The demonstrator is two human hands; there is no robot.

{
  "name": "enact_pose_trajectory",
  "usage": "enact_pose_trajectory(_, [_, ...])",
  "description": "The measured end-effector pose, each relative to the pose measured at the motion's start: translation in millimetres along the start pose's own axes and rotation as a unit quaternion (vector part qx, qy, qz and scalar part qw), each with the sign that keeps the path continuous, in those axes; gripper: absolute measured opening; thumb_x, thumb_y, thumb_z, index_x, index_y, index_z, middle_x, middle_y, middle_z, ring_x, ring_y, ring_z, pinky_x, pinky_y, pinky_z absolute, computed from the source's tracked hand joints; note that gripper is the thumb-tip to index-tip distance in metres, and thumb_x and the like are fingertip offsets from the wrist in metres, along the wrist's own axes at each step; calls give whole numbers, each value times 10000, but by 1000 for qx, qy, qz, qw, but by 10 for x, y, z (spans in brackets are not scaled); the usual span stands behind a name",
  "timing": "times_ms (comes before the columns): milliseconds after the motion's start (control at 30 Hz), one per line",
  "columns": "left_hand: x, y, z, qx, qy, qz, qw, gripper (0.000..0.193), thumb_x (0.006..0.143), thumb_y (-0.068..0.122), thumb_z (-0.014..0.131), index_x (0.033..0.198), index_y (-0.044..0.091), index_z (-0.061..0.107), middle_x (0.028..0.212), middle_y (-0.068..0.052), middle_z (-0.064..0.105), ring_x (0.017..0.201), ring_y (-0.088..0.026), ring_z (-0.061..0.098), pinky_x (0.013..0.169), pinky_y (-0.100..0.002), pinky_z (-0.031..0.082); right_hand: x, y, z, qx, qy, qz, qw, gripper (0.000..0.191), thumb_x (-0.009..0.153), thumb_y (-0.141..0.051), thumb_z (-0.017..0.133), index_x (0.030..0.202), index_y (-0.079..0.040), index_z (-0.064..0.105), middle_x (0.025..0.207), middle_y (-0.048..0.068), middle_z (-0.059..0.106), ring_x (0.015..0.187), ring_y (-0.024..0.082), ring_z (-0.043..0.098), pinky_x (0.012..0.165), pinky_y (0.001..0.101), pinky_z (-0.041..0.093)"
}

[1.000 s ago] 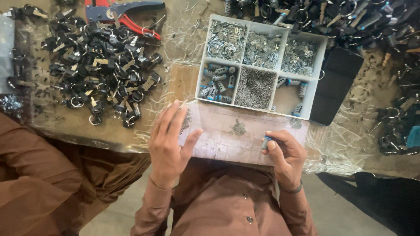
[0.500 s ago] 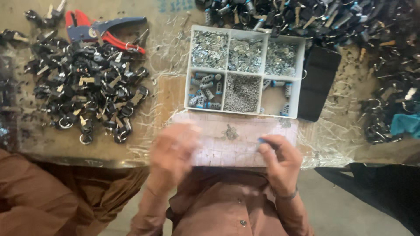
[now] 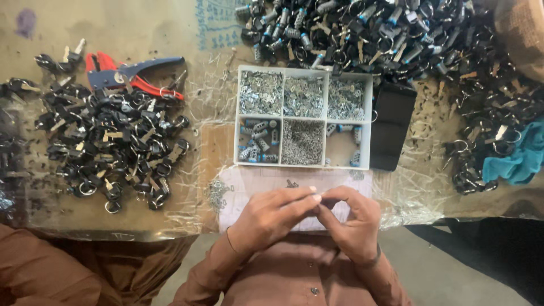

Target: The person assembles key cylinders by hand, inserting small metal pins into cylindrical housings and then attaching keys to the completed units. The person repeatedly picks up pins from a compartmentalized tray, inserts them into the cylinder, and places the finished assembly on the table.

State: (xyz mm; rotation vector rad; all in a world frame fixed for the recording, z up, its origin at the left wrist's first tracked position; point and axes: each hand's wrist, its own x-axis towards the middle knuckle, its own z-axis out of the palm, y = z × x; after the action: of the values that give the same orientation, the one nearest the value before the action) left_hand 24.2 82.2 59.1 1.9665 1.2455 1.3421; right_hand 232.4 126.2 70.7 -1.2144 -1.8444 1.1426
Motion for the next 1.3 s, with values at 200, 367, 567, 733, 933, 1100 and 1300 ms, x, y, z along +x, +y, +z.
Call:
enact_pose_trajectory(200, [208, -186, -79, 40, 30, -33, 998, 331, 941, 112, 760, 1249, 43, 659, 1230, -130, 700, 1059, -287, 730, 871, -363, 609, 506, -192, -14, -28, -34, -106, 993, 244, 815, -46, 831, 1032, -46, 721, 898, 60, 754, 749, 132, 733, 655, 263, 585])
enact_pose_trajectory(367, [376, -294, -111, 82, 104, -85, 988, 376, 919, 179, 789, 1237, 47, 639, 1206, -122, 702, 1082, -299, 710, 913, -387, 582, 1097, -299, -4, -292, 45, -182, 938, 230, 829, -112, 822, 1040, -82, 739, 984, 79, 696, 855, 242, 642, 732, 335, 533])
enact_pose_trajectory(567, [494, -373, -59, 92, 120, -83, 985, 354, 932, 173, 797, 1224, 51, 639, 1200, -105, 714, 1096, -293, 706, 955, -392, 555, 1265, -394, 102, -373, 21, -212, 903, 157, 894, -130, 796, 1048, -113, 775, 972, 28, 669, 924, 249, 585, 775, 368, 505])
enact_pose_trajectory(733, [502, -399, -53, 66, 126, -96, 985, 332, 923, 140, 795, 1205, 57, 641, 1196, -96, 720, 1100, -286, 705, 966, -390, 554, 1275, -356, 94, -322, -30, -212, 922, 186, 833, -158, 814, 1009, -112, 776, 957, 32, 668, 906, 252, 590, 763, 366, 509])
enact_pose_trajectory(933, [529, -388, -81, 80, 126, -100, 984, 397, 882, 149, 826, 1227, 49, 656, 1172, -100, 730, 1071, -288, 703, 954, -391, 548, 1209, -326, 73, -241, 30, -206, 948, 164, 834, -56, 838, 986, -82, 780, 933, 44, 686, 851, 235, 631, 745, 343, 518])
enact_pose_trajectory(1100, [541, -386, -90, 77, 127, -80, 986, 392, 879, 144, 830, 1219, 62, 651, 1189, -86, 734, 1074, -270, 707, 965, -388, 547, 1104, -222, 13, -2, -50, -69, 996, 105, 871, -18, 794, 969, -32, 758, 909, 45, 722, 809, 140, 677, 720, 268, 525])
enact_pose_trajectory(1300, [515, -389, -89, 71, 136, -74, 985, 374, 879, 152, 831, 1198, 72, 655, 1189, -82, 732, 1081, -270, 705, 971, -389, 548, 1007, -122, 103, 172, -60, 52, 982, 111, 902, 15, 719, 1012, 4, 732, 953, 42, 718, 863, 68, 679, 740, 215, 567])
